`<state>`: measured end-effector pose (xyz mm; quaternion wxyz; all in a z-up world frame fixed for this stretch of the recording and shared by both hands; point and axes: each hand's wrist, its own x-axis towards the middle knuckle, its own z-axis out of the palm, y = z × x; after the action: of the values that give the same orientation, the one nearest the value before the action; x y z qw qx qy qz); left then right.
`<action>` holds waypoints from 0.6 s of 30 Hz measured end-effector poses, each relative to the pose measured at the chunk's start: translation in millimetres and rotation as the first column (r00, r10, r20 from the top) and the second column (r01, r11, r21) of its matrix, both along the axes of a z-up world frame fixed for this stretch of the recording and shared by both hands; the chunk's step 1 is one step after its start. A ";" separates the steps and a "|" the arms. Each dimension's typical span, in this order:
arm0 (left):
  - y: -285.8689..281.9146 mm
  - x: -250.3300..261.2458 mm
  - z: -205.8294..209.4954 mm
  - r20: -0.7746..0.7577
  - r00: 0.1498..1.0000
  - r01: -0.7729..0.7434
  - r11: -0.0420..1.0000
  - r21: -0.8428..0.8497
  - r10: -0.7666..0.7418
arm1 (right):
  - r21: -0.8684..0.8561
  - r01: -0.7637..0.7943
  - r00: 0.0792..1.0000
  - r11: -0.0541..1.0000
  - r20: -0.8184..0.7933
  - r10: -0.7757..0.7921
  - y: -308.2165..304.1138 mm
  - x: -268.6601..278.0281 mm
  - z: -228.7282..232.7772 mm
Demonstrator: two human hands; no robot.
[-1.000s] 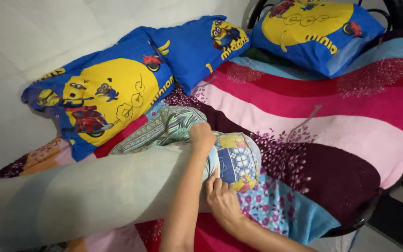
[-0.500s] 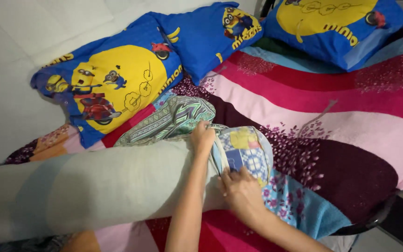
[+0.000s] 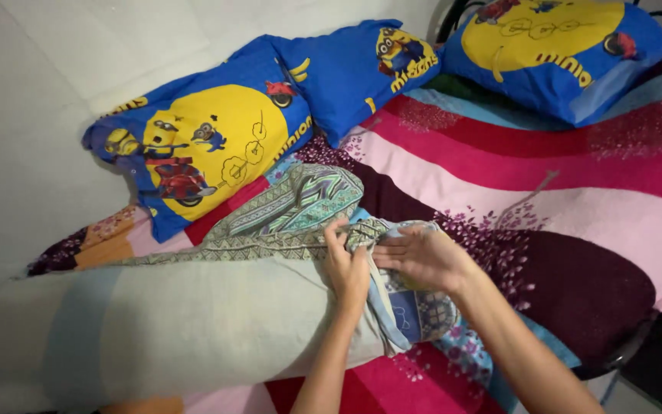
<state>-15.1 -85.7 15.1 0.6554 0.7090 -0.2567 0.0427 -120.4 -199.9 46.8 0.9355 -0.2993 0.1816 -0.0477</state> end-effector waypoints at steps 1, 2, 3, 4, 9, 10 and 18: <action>2.3 0.3 -4.3 0.007 1.000 0.000 1.000 -0.001 0.000 | -0.001 0.000 1.000 1.000 0.007 0.000 -0.8 2.1 5.2; 4.8 0.7 -8.5 0.025 1.000 -0.012 1.000 0.026 0.012 | 0.073 -0.020 1.000 0.997 0.004 0.020 -1.4 4.1 10.4; 6.4 0.8 -13.0 0.042 0.999 -0.028 0.999 0.047 0.026 | 0.141 -0.043 0.999 0.989 0.001 0.043 -2.9 6.3 16.3; 4.6 -2.6 -7.2 0.046 0.999 -0.031 0.999 0.041 0.029 | 0.135 -0.047 0.999 0.990 0.005 0.047 -13.0 18.1 12.7; 7.2 -3.2 -31.2 0.249 0.966 -0.061 0.997 -0.042 0.069 | 0.349 -0.055 0.993 0.936 -0.080 0.088 -43.6 60.1 -5.4; 3.7 -1.0 -32.2 0.256 0.964 -0.058 0.997 -0.053 0.070 | 0.338 -0.056 0.994 0.939 -0.073 0.085 -69.1 75.3 -20.6; 9.1 -8.0 -43.3 0.246 0.965 0.098 0.995 -0.021 -0.090 | 0.499 -0.115 0.887 0.859 -0.338 0.315 -102.1 109.5 -17.8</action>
<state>-23.1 -76.6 -28.2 0.6315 0.6745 -0.3683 0.1029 -10.9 -302.0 28.9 0.9198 -0.0881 0.3434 0.1681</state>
